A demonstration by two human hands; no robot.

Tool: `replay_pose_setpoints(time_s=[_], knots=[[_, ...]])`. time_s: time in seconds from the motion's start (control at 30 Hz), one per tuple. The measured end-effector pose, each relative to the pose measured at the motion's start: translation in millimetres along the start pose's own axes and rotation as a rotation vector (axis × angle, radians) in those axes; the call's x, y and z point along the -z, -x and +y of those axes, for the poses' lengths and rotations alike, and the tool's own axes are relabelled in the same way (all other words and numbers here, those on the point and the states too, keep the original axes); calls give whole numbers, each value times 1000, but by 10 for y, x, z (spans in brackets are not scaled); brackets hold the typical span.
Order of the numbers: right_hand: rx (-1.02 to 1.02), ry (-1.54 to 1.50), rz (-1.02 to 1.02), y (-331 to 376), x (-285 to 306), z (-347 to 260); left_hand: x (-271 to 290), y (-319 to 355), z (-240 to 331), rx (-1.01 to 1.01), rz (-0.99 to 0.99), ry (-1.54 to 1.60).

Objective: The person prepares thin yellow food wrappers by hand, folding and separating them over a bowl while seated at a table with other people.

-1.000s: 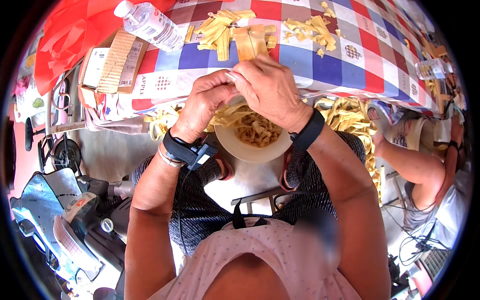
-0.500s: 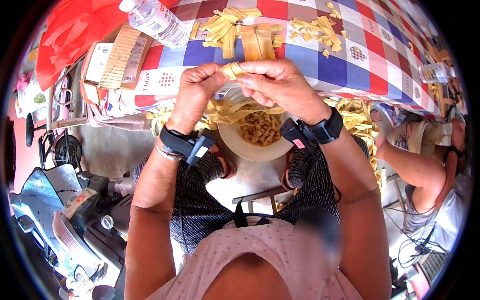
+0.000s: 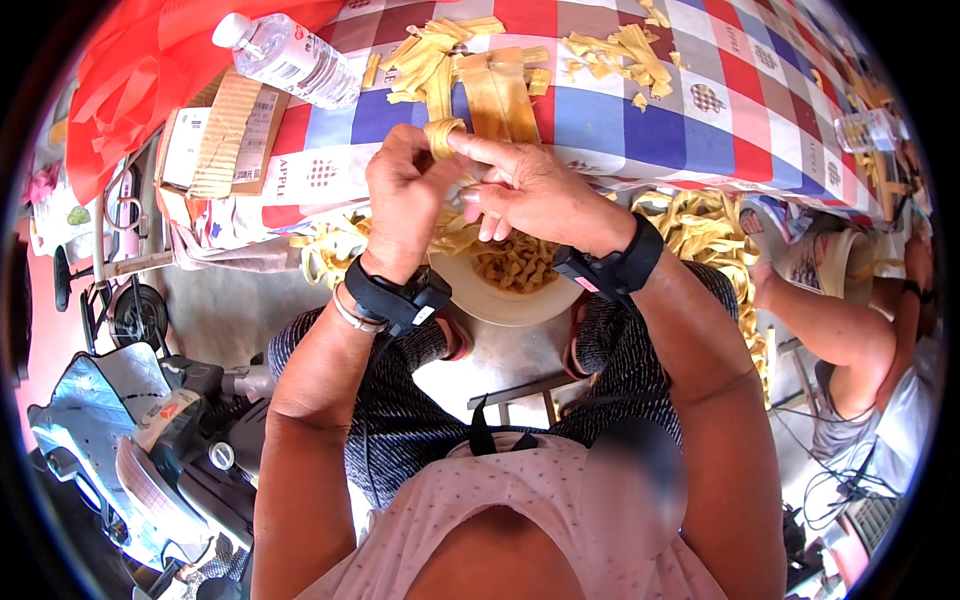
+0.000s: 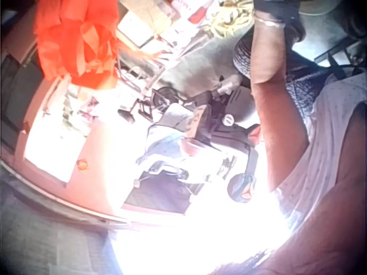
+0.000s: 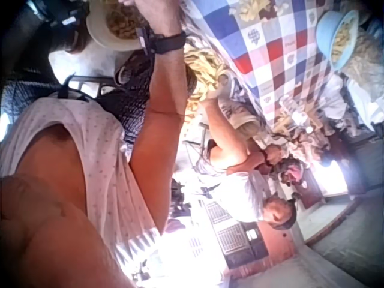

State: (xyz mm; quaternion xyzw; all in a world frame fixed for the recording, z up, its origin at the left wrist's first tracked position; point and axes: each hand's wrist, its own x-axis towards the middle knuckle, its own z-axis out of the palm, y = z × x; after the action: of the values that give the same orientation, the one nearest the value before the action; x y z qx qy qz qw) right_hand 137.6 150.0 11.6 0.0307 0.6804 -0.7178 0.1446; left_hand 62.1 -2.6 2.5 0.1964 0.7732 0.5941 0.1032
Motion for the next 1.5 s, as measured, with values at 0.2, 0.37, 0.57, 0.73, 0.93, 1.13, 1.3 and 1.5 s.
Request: replay_pose_setpoints(time_s=[0.2, 0.37, 0.57, 0.73, 0.93, 1.13, 1.3, 1.5], knots=[[256, 26, 312, 38, -92, -103, 153, -108, 139, 291, -168, 877], [241, -86, 235, 5, 101, -57, 153, -58, 198, 394, -322, 1002], [305, 27, 225, -39, 122, 34, 187, -18, 89, 582, -394, 767], [364, 228, 193, -19, 48, -73, 145, 46, -9, 486, -261, 679], [494, 406, 287, -52, -58, 2, 94, 99, 134, 379, -179, 529], [536, 474, 385, -84, -64, 65, 97, 87, 72, 355, -200, 628], [581, 411, 451, -101, 8, 104, 107, 85, 99, 403, -284, 757], [332, 462, 407, -3, 128, 31, 60, 124, 85, 421, -318, 810]])
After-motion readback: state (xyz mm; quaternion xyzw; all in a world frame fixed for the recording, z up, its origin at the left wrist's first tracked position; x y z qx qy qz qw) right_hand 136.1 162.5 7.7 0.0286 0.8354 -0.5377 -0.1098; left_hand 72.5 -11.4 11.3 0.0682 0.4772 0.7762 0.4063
